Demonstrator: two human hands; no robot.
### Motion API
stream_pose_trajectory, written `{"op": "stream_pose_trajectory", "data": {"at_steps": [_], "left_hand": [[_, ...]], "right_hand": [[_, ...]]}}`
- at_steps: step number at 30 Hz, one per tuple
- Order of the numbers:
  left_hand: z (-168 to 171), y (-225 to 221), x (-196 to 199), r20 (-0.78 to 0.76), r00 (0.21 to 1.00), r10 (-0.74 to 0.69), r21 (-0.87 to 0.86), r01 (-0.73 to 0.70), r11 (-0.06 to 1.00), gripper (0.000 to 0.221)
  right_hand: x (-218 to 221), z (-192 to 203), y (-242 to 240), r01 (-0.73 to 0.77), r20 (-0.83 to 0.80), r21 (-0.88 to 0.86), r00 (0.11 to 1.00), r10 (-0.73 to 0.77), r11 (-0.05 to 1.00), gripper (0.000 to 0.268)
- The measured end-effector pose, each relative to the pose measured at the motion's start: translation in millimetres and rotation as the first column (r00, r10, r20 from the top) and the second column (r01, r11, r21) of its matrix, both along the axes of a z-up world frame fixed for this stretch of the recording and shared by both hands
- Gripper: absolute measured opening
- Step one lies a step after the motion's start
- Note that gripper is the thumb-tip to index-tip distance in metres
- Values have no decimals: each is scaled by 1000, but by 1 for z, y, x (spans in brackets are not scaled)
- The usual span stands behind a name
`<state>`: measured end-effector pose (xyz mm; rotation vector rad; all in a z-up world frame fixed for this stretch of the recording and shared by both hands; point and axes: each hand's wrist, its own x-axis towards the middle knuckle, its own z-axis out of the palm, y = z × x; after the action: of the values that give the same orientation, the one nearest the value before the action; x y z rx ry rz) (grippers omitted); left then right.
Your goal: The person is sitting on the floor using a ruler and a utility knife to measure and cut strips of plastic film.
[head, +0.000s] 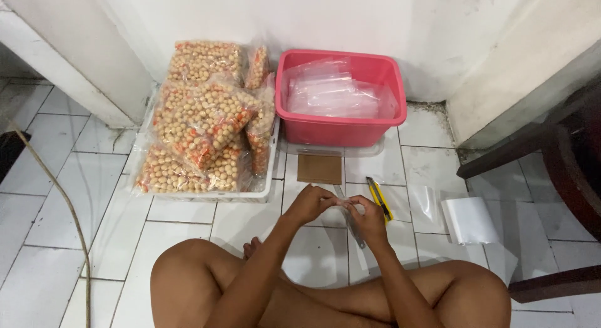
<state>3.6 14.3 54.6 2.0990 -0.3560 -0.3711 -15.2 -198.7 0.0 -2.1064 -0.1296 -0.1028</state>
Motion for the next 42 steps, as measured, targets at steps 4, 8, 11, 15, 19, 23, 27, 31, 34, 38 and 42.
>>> {"op": "stream_pose_trajectory", "data": {"at_steps": [4, 8, 11, 15, 19, 23, 27, 31, 34, 38, 42], "left_hand": [[53, 27, -5, -116, 993, -1, -21, -1, 1000, 53], [37, 41, -8, -150, 986, 70, 64, -61, 996, 43], [15, 42, -12, -163, 966, 199, -71, -212, 975, 20], [-20, 40, -5, -308, 899, 313, -356, -414, 838, 15], [-33, 33, 18, -308, 883, 356, -433, -463, 774, 16], [-72, 35, 13, -332, 866, 374, -406, -489, 772, 17], [-30, 35, 12, -492, 840, 228, -481, -480, 733, 15], [-33, 34, 16, -484, 848, 218, -455, -456, 765, 19], [-21, 34, 19, -491, 839, 235, -432, -469, 771, 23], [-22, 32, 22, -514, 826, 231, -432, -482, 762, 24], [-28, 28, 25, -547, 808, 220, -472, -515, 716, 23]], "right_hand": [[2, -6, -8, 93, -126, 98, 989, -80, 991, 8], [10, 15, -10, 203, -250, 479, 964, -89, 854, 16], [2, 44, -9, 249, -292, 513, 950, -106, 822, 19], [-3, 50, -4, 279, -326, 536, 939, -110, 797, 25], [24, -7, -15, 294, -256, 555, 950, -177, 778, 23], [13, 3, -8, 329, -290, 494, 935, -204, 805, 22], [25, 1, -6, 333, -310, 489, 930, -196, 806, 23], [23, 17, -1, 355, -340, 464, 917, -207, 812, 22], [25, 25, 0, 400, -365, 479, 901, -237, 782, 22], [27, 29, -1, 421, -372, 463, 891, -261, 780, 23], [29, 42, 2, 422, -370, 480, 892, -259, 769, 21]]}}
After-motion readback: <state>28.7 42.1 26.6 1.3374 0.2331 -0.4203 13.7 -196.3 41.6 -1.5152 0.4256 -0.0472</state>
